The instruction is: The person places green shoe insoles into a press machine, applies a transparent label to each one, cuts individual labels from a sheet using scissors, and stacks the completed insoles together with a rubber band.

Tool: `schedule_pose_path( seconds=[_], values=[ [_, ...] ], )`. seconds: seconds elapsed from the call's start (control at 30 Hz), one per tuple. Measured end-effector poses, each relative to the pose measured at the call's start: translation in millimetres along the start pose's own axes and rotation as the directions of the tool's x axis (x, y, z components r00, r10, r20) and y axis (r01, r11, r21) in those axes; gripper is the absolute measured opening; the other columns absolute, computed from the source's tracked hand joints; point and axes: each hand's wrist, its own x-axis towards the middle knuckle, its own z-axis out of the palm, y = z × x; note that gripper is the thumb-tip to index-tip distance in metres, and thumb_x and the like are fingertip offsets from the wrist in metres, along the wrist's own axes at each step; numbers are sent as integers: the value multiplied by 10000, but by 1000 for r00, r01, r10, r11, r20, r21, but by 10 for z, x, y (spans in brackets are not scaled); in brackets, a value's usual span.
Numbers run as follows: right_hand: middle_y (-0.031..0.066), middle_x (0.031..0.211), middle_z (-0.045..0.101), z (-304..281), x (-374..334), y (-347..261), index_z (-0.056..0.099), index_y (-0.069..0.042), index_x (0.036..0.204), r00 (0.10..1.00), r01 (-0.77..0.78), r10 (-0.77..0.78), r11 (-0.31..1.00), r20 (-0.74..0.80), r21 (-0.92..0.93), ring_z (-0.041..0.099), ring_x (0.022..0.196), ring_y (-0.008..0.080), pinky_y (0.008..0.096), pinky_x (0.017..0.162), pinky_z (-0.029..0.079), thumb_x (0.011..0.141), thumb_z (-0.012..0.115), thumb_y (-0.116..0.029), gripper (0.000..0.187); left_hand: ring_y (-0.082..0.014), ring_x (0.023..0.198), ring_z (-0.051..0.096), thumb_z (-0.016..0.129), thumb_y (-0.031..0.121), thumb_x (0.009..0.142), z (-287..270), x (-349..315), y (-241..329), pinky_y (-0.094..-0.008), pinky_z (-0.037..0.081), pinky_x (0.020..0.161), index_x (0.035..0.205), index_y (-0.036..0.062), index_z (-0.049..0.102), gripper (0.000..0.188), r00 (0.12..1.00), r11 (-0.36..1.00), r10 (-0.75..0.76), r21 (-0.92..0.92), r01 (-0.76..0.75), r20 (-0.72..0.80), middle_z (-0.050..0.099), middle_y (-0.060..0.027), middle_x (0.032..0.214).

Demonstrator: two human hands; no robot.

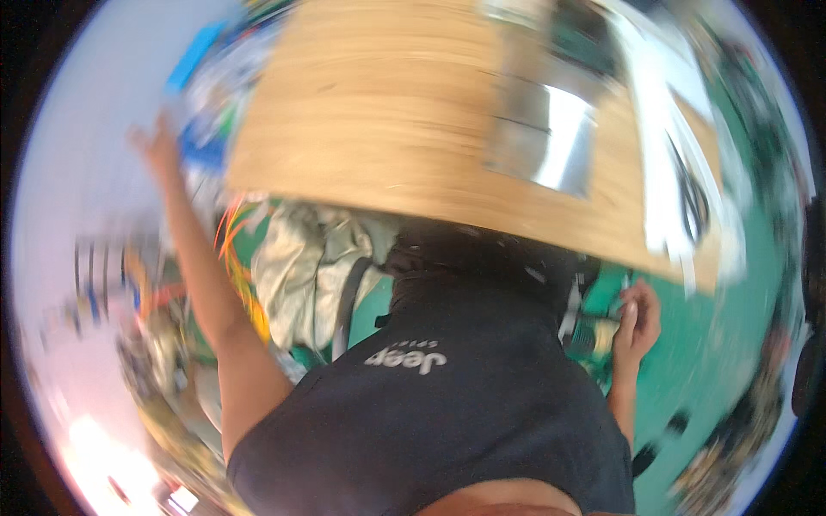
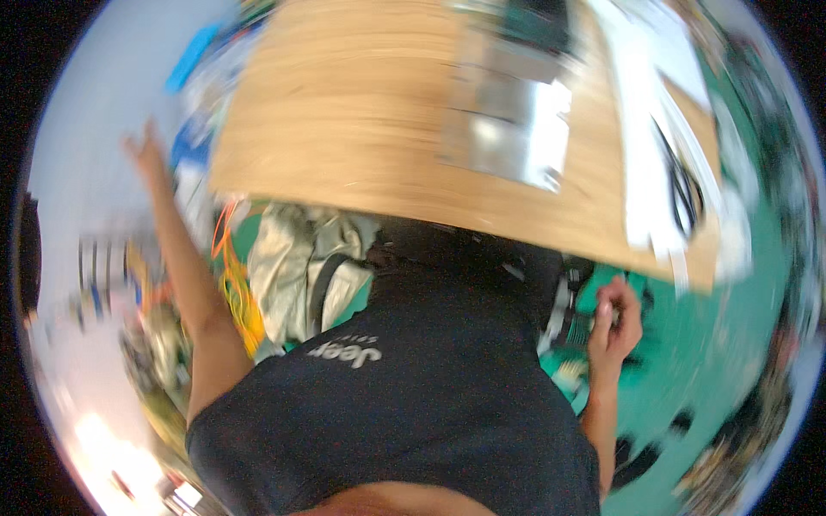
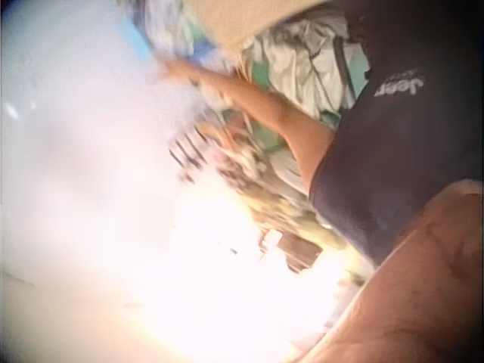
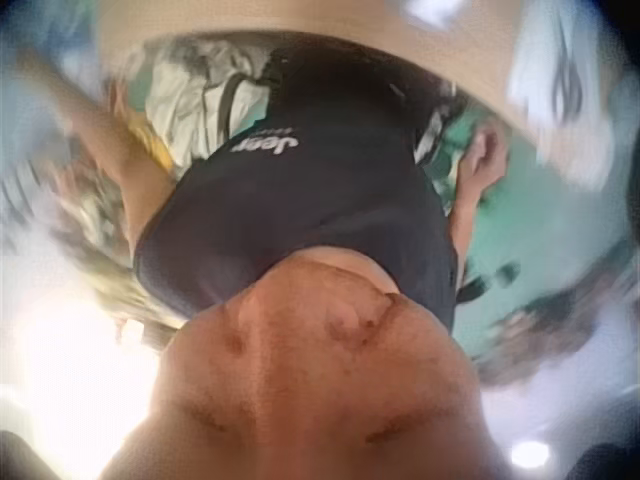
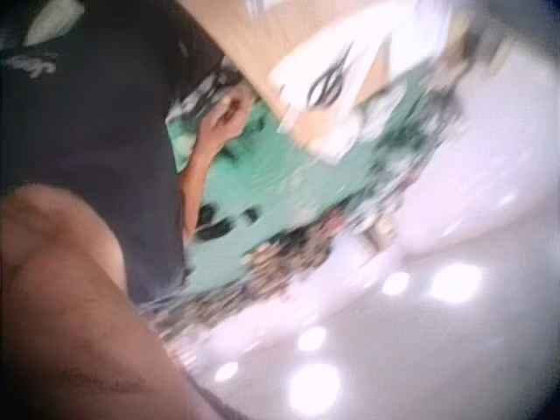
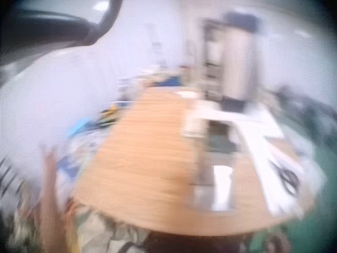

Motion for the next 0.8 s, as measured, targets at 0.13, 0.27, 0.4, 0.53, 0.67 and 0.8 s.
schedule_pose_path(
  seconds=[0.13, 0.27, 0.4, 0.53, 0.67, 0.8],
  values=[
    [154, 1159, 516, -489, -884, 139, 394, 1, 1261, 908, -346, 204, 858, -366, -379, 510, 1067, 276, 364, 908, 407, 744, 724, -174, 638, -282, 1098, 509, 505, 89, 868, -1106, -517, 1884, -366, 391, 962, 1206, -20, 518, 355, 968, 859, -169, -509, 53, -183, 530, -194, 1211],
    [174, 1058, 564, -527, -1532, 343, 396, -12, 1241, 758, -652, 579, 688, -301, -319, 598, 885, 231, 348, 696, 495, 680, 787, -273, 732, -260, 794, 587, 543, -44, 738, -1771, -1520, 3124, -394, 461, 755, 812, -22, 610, 103, 844, 35, 510, -984, 174, 167, 625, -138, 811],
    [36, 631, 520, -750, -1349, 624, 556, -1, 900, 597, -797, 788, 561, -153, -224, 490, 573, 114, 285, 523, 416, 725, 747, -214, 335, -222, 755, 553, 536, 14, 736, -1887, -1914, 3509, -312, 422, 692, 807, -32, 559, 88, 213, 355, 806, -739, 573, 552, 586, -130, 787],
    [9, 569, 440, -784, -1339, 442, 545, 10, 754, 541, -839, 824, 542, -170, -47, 397, 531, 90, 294, 470, 325, 752, 724, -228, 298, -289, 894, 568, 629, 190, 787, -1546, -1880, 2901, -381, 411, 858, 1070, -23, 534, 367, 521, 689, 718, -580, -435, 462, 595, -189, 943],
    [106, 520, 493, -811, -1201, 513, 540, 15, 698, 510, -859, 854, 512, -102, -12, 465, 466, 148, 347, 450, 377, 738, 740, -315, 388, -331, 818, 601, 601, 339, 822, -53, -2914, 692, -442, 453, 780, 1185, 20, 459, 503, 254, 792, 588, -611, 13, 768, 628, -177, 943],
    [78, 524, 474, -690, -1335, 637, 554, 8, 725, 575, -813, 783, 579, -238, -60, 444, 481, 120, 321, 447, 361, 745, 742, -302, 363, -271, 567, 581, 505, 363, 888, -854, -2591, 1981, -413, 449, 515, 985, 11, 553, 369, 139, 720, 681, -622, -309, 719, 643, -158, 771]
  ],
)
